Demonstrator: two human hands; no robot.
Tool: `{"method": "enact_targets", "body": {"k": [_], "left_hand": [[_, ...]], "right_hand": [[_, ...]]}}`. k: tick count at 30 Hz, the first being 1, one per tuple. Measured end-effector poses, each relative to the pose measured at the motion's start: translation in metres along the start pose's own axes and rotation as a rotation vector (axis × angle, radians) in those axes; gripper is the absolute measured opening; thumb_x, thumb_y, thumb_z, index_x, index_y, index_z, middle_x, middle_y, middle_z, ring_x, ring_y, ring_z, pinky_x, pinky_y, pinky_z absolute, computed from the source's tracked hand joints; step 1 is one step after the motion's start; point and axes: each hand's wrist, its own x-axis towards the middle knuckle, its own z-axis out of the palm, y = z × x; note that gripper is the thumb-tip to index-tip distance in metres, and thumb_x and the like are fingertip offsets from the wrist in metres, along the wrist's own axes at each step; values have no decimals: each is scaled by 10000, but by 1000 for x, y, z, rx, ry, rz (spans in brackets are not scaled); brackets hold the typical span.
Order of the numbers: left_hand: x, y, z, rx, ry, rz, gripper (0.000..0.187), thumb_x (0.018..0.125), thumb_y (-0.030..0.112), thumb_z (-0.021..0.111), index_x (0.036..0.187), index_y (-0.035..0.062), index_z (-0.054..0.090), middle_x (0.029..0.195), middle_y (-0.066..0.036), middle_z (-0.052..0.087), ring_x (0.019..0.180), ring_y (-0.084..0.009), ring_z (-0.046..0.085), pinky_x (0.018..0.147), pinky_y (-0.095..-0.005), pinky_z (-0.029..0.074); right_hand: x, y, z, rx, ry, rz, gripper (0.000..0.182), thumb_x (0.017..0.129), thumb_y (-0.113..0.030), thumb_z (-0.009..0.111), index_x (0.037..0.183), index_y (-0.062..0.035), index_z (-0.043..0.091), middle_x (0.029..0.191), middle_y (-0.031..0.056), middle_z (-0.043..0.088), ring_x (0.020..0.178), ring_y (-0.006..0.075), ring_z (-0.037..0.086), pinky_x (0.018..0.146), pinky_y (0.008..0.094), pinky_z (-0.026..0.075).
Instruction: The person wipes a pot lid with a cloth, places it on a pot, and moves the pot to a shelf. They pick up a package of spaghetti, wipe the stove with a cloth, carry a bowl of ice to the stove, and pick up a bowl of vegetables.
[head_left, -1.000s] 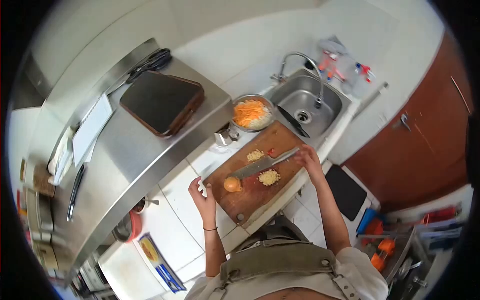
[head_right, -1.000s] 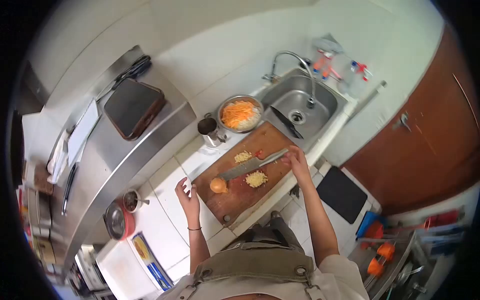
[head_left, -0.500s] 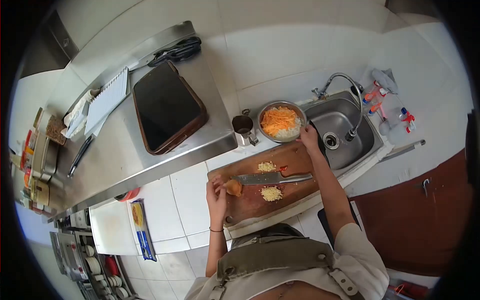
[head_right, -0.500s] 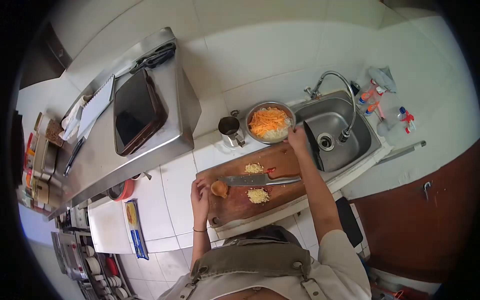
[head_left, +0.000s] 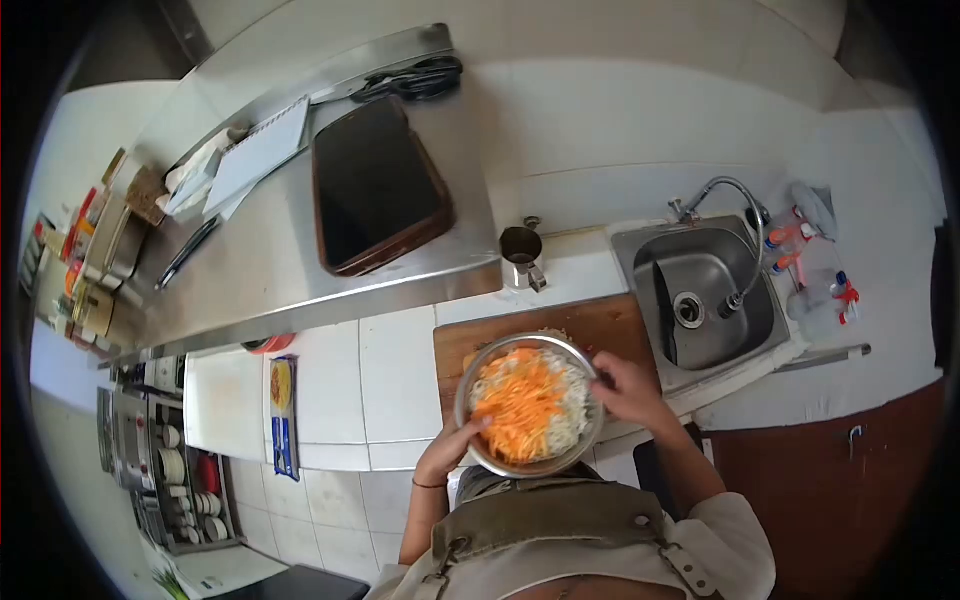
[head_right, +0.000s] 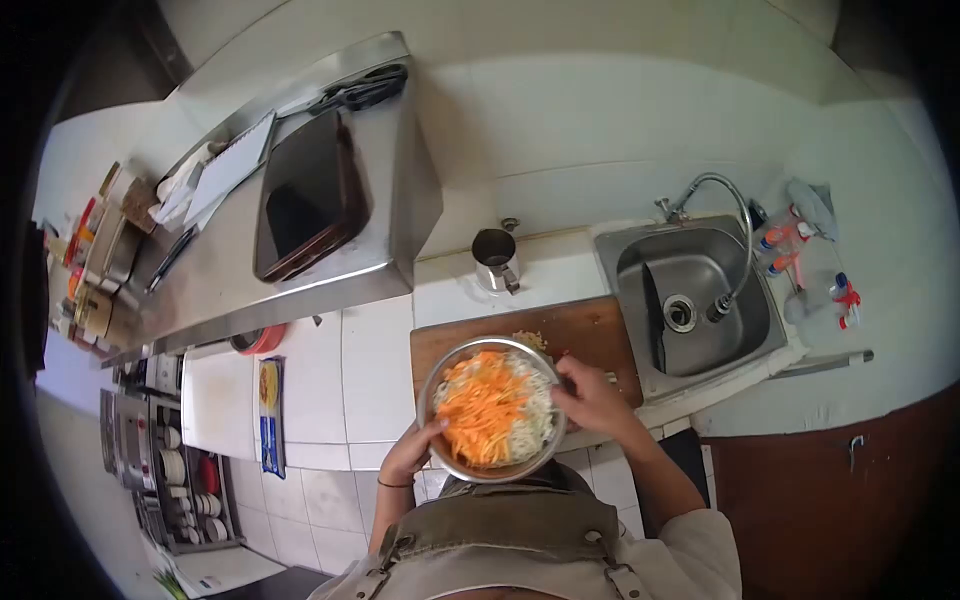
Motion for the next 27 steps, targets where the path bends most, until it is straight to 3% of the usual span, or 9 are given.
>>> {"method": "enact_targets", "body": {"k": [3, 4, 6, 8, 9, 14, 18, 23, 27], "left_hand": [[-36, 3, -17, -6, 293, -153, 532, 782, 210, 584, 1202, -70, 416, 1131, -126, 542, 1052, -213, 517, 862, -285, 436], [-43, -15, -33, -103, 316, -10, 505, 769, 192, 579, 1183, -63, 442, 1122, -131, 550, 1032, -209, 527, 889, -294, 410], [-66, -11, -36, -185, 417, -23, 514, 771, 212, 568, 1184, -67, 442, 1135, -139, 547, 1042, -224, 524, 895, -308, 406], [-95, -20, -58, -102, 585, -177, 535, 796, 247, 538, 1214, -64, 414, 1194, -152, 510, 1086, -242, 500, 932, -327, 383], [-98, -21, -52, -222, 508, 50, 547, 824, 276, 506, 1239, -61, 388, 1230, -162, 482, 1105, -249, 488, 943, -337, 372], [-121, -6, -42, -269, 607, 245, 551, 890, 339, 436, 1285, -34, 340, 1288, -147, 431, 1166, -247, 441, 982, -352, 336], [-125, -14, -58, -306, 667, 309, 534, 911, 340, 412, 1294, -22, 328, 1309, -129, 408, 1192, -237, 413, 993, -356, 324], [-125, -14, -65, -300, 680, 361, 536, 911, 345, 417, 1296, -17, 326, 1300, -121, 417, 1184, -228, 419, 994, -352, 324], [-113, -1, -72, -294, 637, 351, 562, 915, 379, 411, 1283, -39, 340, 1296, -129, 418, 1184, -222, 409, 1000, -351, 303]], "right_hand": [[36, 13, 20, 132, -148, 0, 172, 847, -159, 540, 951, -36, 477, 794, 45, 554, 605, 83, 545, 477, 240, 473], [53, 18, 24, 301, -187, 83, 213, 850, -183, 554, 982, -39, 471, 835, 55, 558, 647, 91, 556, 511, 246, 483], [98, 42, 30, 211, 159, -119, 296, 851, -222, 573, 1054, -42, 455, 899, 66, 553, 693, 113, 565, 554, 260, 490], [141, 45, 29, 248, 336, -26, 321, 851, -228, 577, 1081, -39, 458, 926, 62, 549, 711, 129, 566, 560, 260, 490], [157, 51, 30, 252, 327, -25, 321, 851, -228, 577, 1081, -39, 458, 926, 62, 549, 711, 129, 566, 560, 260, 490], [204, 93, 42, 322, 179, 3, 177, 871, -172, 529, 916, -1, 526, 814, 57, 555, 690, 123, 560, 603, 253, 494], [196, 94, 43, 460, 290, -31, 146, 874, -130, 475, 784, -23, 518, 705, 27, 516, 645, 106, 538, 614, 239, 487], [150, 86, 11, 553, 445, 5, 157, 861, -129, 423, 809, -35, 538, 672, 10, 483, 596, 94, 504, 567, 228, 463], [65, 72, -29, 640, 803, -88, 146, 860, -195, 467, 757, -98, 501, 660, -15, 437, 571, 76, 446, 543, 207, 402]]}}
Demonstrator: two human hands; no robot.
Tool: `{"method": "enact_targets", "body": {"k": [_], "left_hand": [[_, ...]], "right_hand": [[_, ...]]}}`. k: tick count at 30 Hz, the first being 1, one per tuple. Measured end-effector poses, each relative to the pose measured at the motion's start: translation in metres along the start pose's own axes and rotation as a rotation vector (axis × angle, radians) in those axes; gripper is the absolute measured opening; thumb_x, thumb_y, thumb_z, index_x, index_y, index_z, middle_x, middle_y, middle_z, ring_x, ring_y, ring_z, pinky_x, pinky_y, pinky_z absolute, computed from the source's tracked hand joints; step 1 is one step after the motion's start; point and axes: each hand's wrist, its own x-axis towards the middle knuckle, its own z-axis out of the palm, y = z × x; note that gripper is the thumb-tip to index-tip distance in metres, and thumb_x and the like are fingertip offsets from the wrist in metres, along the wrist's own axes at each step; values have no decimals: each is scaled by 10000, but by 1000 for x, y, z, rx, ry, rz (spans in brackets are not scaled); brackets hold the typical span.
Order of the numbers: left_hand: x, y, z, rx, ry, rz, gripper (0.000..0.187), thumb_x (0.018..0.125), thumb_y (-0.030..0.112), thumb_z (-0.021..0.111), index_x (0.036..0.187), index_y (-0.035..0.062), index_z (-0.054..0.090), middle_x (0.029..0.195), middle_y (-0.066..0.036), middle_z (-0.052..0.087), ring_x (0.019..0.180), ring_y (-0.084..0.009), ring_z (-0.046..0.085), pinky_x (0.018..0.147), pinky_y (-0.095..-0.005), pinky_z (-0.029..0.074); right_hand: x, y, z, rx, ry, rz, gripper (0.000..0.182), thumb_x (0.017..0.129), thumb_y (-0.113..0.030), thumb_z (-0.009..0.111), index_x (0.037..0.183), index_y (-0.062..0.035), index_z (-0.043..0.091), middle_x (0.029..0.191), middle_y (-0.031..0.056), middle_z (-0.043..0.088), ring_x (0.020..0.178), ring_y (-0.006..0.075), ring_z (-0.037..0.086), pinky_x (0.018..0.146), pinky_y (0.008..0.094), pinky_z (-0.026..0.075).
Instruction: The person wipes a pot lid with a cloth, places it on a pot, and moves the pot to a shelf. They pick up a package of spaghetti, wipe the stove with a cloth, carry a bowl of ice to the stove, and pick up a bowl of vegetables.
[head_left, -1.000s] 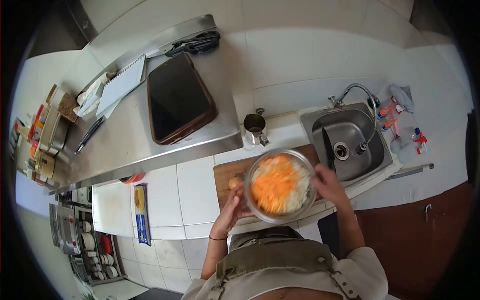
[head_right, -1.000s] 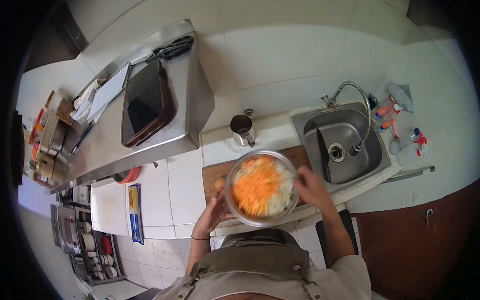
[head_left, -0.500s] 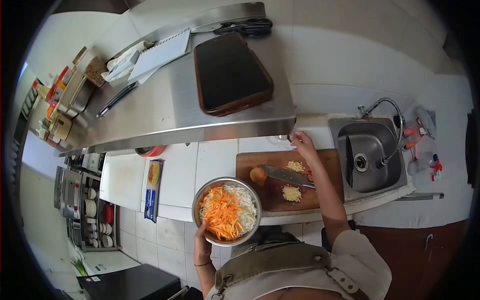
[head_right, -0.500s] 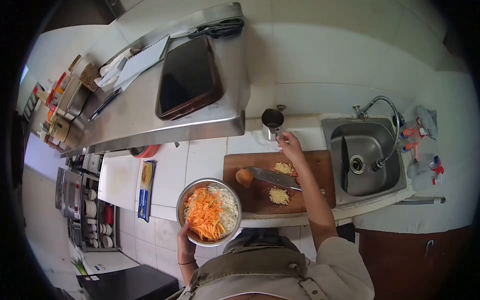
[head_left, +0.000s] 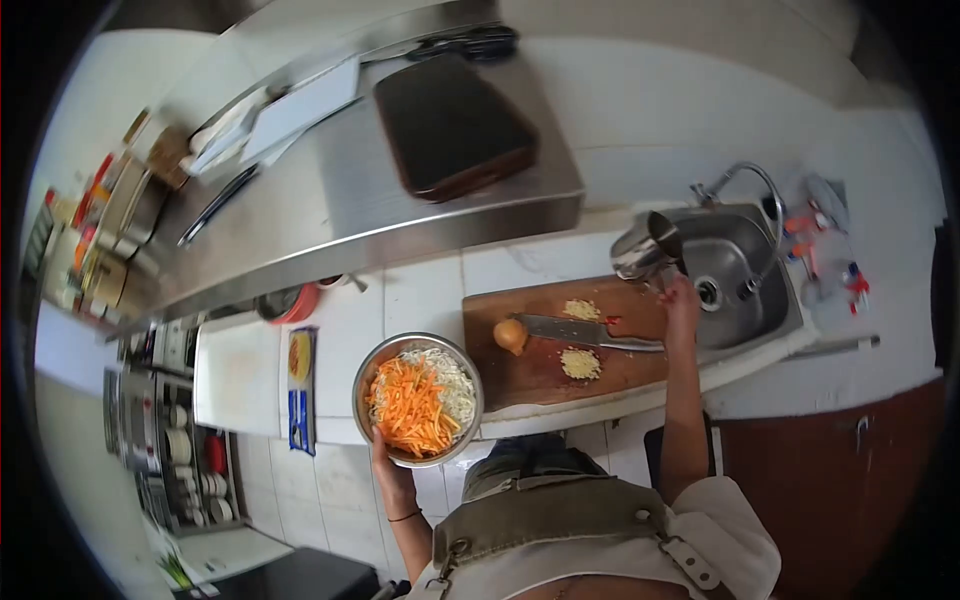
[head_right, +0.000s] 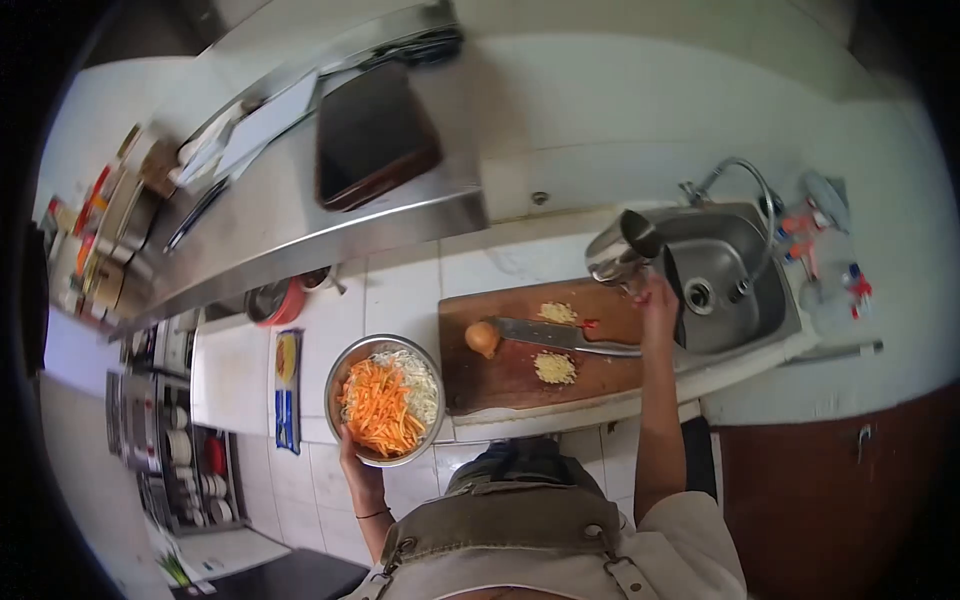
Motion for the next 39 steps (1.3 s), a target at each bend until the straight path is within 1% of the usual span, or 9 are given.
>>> {"method": "enact_targets", "body": {"k": [3, 7, 11, 14, 18, 28, 31, 32, 39], "left_hand": [[23, 5, -5, 4, -83, 53, 583, 915, 405, 400, 1288, -37, 332, 1309, -129, 402, 1180, -232, 412, 998, -357, 309], [45, 6, -19, 20, -177, 144, 576, 900, 435, 392, 1352, 94, 282, 1354, -114, 347, 1222, -286, 373, 903, -493, 399], [50, 8, -3, 25, -95, 244, 655, 857, 502, 437, 1363, 125, 264, 1362, -130, 326, 1217, -312, 367, 870, -506, 405], [42, -4, 13, 82, 67, 395, 717, 804, 559, 481, 1357, 151, 278, 1399, -150, 233, 1248, -345, 285, 843, -518, 383], [18, -38, 17, 5, 85, 452, 757, 787, 574, 496, 1348, 114, 281, 1373, -154, 276, 1220, -334, 327, 874, -479, 392], [-75, -102, 39, -90, 212, 446, 725, 812, 516, 510, 1338, 76, 276, 1363, -141, 286, 1207, -330, 323, 880, -476, 386], [-94, -100, 31, -36, 276, 485, 717, 818, 514, 503, 1337, 72, 281, 1365, -139, 285, 1205, -331, 327, 847, -466, 404], [-94, -99, 27, -10, 291, 508, 714, 819, 515, 500, 1337, 74, 283, 1366, -138, 285, 1204, -328, 332, 838, -464, 411], [-110, -87, 37, -110, 369, 517, 706, 826, 513, 492, 1351, 96, 269, 1381, -127, 260, 1235, -324, 302, 910, -520, 361]], "right_hand": [[-24, -29, -95, -129, 294, -163, 208, 874, -266, 481, 776, -89, 526, 645, -11, 447, 576, 82, 446, 534, 217, 387], [-102, -56, -249, -128, 730, -368, 256, 900, -284, 472, 797, -62, 549, 659, -11, 464, 562, 86, 450, 536, 228, 400], [-156, -90, -391, -221, 1087, -491, 331, 898, -296, 488, 648, -78, 493, 552, -6, 433, 532, 86, 421, 534, 243, 355], [-166, -150, -486, -211, 1119, -534, 284, 897, -254, 488, 675, -78, 492, 607, -16, 443, 564, 81, 423, 551, 246, 366], [-133, -192, -601, -120, 1142, -549, 263, 899, -233, 481, 692, -73, 498, 627, -23, 445, 571, 77, 421, 540, 247, 358], [-50, -221, -703, -367, 1275, -526, 351, 881, -310, 496, 723, -5, 570, 648, 23, 548, 592, 116, 486, 555, 281, 376], [-45, -227, -714, -515, 1369, -424, 319, 880, -261, 499, 888, 38, 610, 787, 54, 624, 649, 122, 541, 590, 272, 421], [-40, -225, -724, -399, 1339, -524, 283, 878, -237, 507, 876, 32, 596, 773, 51, 607, 631, 124, 539, 558, 264, 447], [-36, -222, -743, -279, 1263, -420, 231, 874, -234, 521, 863, -9, 571, 735, 41, 567, 604, 112, 514, 544, 254, 486]]}}
